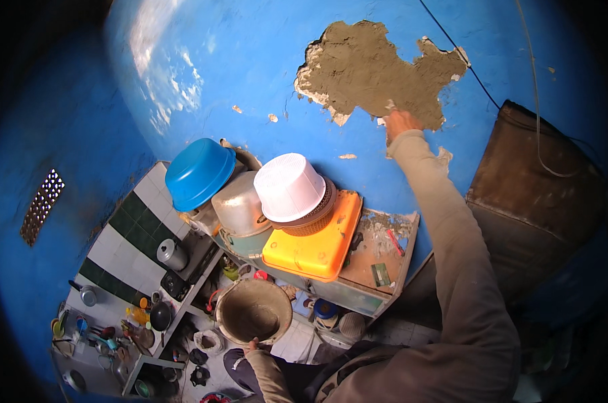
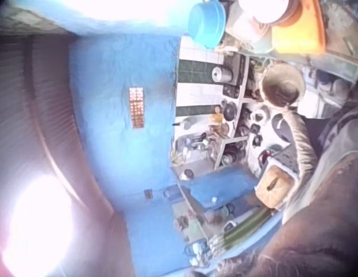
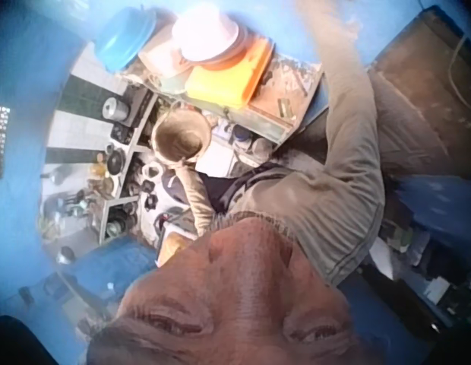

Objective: The person scoops cement from a bucket with a trowel and applies it to a damaged section of a blue wall, smoothing the surface repeatedly.

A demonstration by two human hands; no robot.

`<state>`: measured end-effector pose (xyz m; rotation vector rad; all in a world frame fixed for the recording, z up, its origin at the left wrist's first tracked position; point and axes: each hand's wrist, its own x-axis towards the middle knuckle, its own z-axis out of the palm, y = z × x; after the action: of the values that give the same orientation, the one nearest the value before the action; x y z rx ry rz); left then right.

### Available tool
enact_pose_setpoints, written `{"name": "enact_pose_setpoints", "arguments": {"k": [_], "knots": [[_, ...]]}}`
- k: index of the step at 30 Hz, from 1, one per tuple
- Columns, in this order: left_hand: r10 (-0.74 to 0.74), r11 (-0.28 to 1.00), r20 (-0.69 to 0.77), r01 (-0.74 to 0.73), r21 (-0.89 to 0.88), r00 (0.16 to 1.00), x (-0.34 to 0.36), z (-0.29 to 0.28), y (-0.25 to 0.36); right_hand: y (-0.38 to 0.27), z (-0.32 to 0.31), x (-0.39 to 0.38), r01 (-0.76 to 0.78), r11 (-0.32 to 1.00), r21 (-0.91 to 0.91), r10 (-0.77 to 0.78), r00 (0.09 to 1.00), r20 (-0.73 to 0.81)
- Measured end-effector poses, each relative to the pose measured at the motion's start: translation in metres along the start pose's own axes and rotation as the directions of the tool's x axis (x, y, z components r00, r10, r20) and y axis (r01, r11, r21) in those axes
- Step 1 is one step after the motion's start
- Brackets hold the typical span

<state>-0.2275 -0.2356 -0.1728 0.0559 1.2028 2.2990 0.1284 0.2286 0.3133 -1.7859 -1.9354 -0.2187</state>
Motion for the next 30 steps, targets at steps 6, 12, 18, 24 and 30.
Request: {"name": "enact_pose_setpoints", "arguments": {"k": [6, 12, 18, 24, 30], "knots": [[0.002, 0.999, -0.109, 0.002, 0.038, 0.994, -0.042, -0.005, 0.001, 0.074, 0.001, -0.023, -0.145, 0.985, 0.097, 0.156, 0.981, -0.117], [-0.065, 0.987, -0.130, 0.083, 0.139, 0.989, -0.110, 0.102, 0.072, 0.067, -0.027, -0.139, 0.270, 0.838, 0.475, -0.224, 0.963, -0.152], [-0.012, 0.960, -0.141, 0.050, 0.276, 0.990, -0.145, 0.136, 0.104, -0.038, -0.011, -0.247, 0.675, 0.513, 0.530, -0.813, 0.581, 0.047], [0.031, 0.956, -0.067, -0.010, 0.293, 0.997, -0.158, 0.168, 0.113, -0.124, 0.105, -0.323, 0.825, 0.424, 0.374, -0.903, 0.419, 0.101], [0.002, 0.963, -0.077, 0.019, 0.269, 0.997, -0.160, 0.164, 0.110, -0.148, 0.131, -0.361, 0.886, 0.290, 0.362, -0.955, 0.246, 0.165]]}}
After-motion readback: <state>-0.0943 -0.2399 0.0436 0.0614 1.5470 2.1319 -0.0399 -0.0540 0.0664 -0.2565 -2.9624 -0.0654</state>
